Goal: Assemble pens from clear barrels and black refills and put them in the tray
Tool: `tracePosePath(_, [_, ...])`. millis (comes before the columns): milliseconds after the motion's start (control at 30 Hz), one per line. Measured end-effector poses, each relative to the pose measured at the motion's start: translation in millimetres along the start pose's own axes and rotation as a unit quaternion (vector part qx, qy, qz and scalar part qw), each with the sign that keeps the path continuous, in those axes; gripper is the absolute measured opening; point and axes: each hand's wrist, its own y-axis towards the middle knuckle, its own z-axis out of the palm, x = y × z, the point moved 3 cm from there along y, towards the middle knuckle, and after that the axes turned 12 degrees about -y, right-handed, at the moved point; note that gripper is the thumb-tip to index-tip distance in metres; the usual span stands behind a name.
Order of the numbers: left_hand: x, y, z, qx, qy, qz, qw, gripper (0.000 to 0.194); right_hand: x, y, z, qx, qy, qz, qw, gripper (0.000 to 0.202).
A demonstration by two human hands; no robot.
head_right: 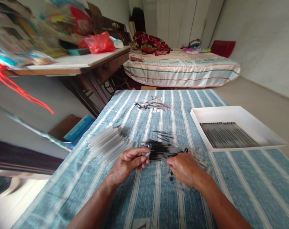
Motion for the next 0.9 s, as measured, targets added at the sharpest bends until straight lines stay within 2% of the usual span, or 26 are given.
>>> tracePosePath(167, [2.8, 0.3, 0.6, 0.004, 0.013, -0.018, 1.000, 0.029, 3.8, -2.7, 0.3, 0.026, -0.021, -0.015, 0.999, 0.019])
tracePosePath(367, [14.3, -0.3, 0.7, 0.020, 0.040, -0.037, 0.998, 0.030, 9.2, -0.2, 6.7, 0.001, -0.061, 0.004, 0.998, 0.021])
tracePosePath(467, [17.7, -0.9, 1.7, 0.027, 0.048, -0.043, 0.998, 0.029, 7.0, 0.0, 4.5, -0.032, 0.013, 0.002, 0.999, 0.020])
tracePosePath(533, [18.5, -1.0, 2.5, 0.031, 0.053, -0.049, 0.997, 0.029, 3.5, -0.5, 1.0, -0.065, 0.126, -0.012, 0.990, 0.020])
tracePosePath(600, [18.7, -1.1, 3.3, 0.039, 0.053, -0.055, 0.996, 0.031, -0.6, -1.2, -1.6, -0.107, 0.264, -0.026, 0.958, 0.017])
tracePosePath(667, [18.6, -1.3, 4.1, 0.049, 0.051, -0.059, 0.996, 0.033, -4.3, -1.6, -0.1, -0.140, 0.399, -0.021, 0.906, 0.011])
tracePosePath(767, [17.8, -2.3, 6.0, 0.052, 0.049, -0.065, 0.995, 0.034, -4.3, -0.9, 10.7, -0.139, 0.579, 0.006, 0.804, 0.013])
tracePosePath(833, [16.5, -3.3, 7.9, 0.050, 0.046, -0.068, 0.995, 0.033, 0.1, 0.2, 17.8, -0.127, 0.662, 0.008, 0.739, 0.016])
tracePosePath(900, [14.8, -4.1, 10.4, 0.050, 0.048, -0.070, 0.995, 0.031, 5.2, 1.4, 21.6, -0.128, 0.709, 0.002, 0.694, 0.016])
